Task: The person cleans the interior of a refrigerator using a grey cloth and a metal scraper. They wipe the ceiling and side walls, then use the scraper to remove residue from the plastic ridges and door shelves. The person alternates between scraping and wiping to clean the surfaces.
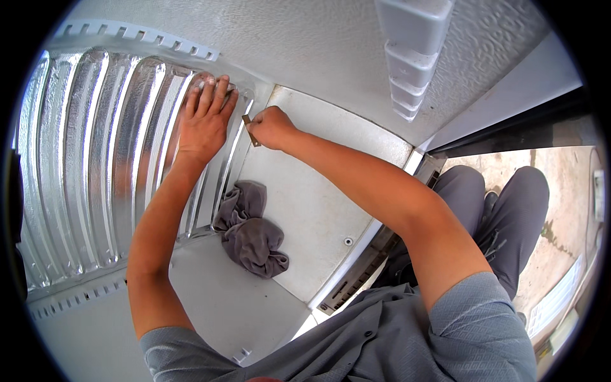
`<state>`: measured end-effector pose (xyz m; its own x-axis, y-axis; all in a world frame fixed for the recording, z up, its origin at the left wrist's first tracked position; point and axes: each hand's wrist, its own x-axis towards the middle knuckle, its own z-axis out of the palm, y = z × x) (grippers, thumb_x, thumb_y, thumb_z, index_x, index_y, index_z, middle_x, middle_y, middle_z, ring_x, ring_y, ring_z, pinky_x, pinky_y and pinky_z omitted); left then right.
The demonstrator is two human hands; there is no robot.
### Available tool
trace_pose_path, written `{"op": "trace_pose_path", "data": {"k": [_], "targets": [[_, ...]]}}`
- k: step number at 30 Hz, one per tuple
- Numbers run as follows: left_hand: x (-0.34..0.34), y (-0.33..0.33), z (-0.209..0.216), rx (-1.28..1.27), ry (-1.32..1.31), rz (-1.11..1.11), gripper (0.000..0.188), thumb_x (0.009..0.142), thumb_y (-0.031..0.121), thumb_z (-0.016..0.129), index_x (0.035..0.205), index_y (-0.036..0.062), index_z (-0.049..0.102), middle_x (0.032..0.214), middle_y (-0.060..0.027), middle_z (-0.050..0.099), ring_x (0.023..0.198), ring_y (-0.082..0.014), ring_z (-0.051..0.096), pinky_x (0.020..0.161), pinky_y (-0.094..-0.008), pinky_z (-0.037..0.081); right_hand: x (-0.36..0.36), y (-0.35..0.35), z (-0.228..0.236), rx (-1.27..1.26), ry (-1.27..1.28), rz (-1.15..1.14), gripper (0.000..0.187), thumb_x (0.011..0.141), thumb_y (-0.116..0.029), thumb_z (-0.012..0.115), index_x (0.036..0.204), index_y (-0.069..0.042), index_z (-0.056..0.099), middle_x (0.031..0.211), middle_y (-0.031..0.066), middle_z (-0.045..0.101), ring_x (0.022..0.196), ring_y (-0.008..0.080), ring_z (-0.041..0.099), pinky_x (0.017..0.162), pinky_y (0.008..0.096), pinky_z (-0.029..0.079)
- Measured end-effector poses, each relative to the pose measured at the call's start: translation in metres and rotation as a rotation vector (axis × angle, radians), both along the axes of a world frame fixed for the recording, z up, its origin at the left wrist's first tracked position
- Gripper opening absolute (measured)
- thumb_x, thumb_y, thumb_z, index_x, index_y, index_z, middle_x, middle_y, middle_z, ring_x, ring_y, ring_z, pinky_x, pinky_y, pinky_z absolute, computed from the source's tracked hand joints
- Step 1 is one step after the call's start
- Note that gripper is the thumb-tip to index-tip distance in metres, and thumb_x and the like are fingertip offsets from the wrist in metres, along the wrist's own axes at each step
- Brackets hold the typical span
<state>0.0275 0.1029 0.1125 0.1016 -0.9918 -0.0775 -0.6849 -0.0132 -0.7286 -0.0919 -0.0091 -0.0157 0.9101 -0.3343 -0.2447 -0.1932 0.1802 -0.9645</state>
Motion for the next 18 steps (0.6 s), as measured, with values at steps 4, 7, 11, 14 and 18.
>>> {"op": "trace_pose_path", "data": {"k": [4,7,11,14,18], "targets": [[0.002,0.004,-0.004,-0.017,0.045,-0.024,0.055,0.1,0.027,0.064,0.155,0.0279,0.057,0.175,-0.0085,0.029,0.159,-0.0308,0.028,0.129,-0.0554,0.02,-0.062,-0.012,-0.009,-0.041,0.038,-0.031,0.028,0.098,-0.023,0.068,0.088,0.002,0.078,0.079,0.012,0.075,0.072,0.0211,0.069,0.07,0.0375,0.054],[0.007,0.005,-0.01,-0.04,-0.011,-0.067,0.055,0.099,0.034,0.066,0.153,0.029,0.058,0.172,-0.0115,0.032,0.157,-0.035,0.029,0.127,-0.0579,0.022,-0.109,-0.02,-0.017,-0.112,0.049,-0.068,0.028,0.099,-0.022,0.068,0.088,0.002,0.077,0.076,0.0113,0.074,0.07,0.0199,0.067,0.068,0.037,0.052],[0.0,-0.009,-0.028,-0.057,-0.092,-0.009,0.053,0.098,0.04,0.069,0.149,0.0288,0.061,0.165,-0.0135,0.037,0.153,-0.0408,0.028,0.124,-0.0595,0.026,-0.13,-0.027,-0.026,-0.112,0.059,-0.119,0.029,0.1,-0.023,0.07,0.087,0.002,0.077,0.074,0.0101,0.072,0.069,0.017,0.065,0.068,0.036,0.051],[0.013,-0.004,-0.035,-0.094,-0.17,-0.092,0.05,0.096,0.039,0.07,0.145,0.0282,0.065,0.163,-0.0132,0.037,0.152,-0.042,0.028,0.123,-0.0595,0.028,-0.138,-0.03,-0.038,-0.025,-0.037,-0.1,0.03,0.101,-0.024,0.07,0.088,0.002,0.075,0.074,0.0078,0.07,0.07,0.0141,0.063,0.067,0.0342,0.051],[0.008,-0.001,-0.039,-0.079,-0.114,-0.03,0.043,0.099,0.034,0.066,0.14,0.0229,0.068,0.167,-0.012,0.037,0.154,-0.0407,0.03,0.124,-0.0571,0.028,-0.15,-0.031,-0.036,0.08,-0.1,-0.092,0.029,0.104,-0.023,0.069,0.091,0.002,0.074,0.075,0.0055,0.069,0.069,0.0116,0.061,0.064,0.0316,0.05]]}}
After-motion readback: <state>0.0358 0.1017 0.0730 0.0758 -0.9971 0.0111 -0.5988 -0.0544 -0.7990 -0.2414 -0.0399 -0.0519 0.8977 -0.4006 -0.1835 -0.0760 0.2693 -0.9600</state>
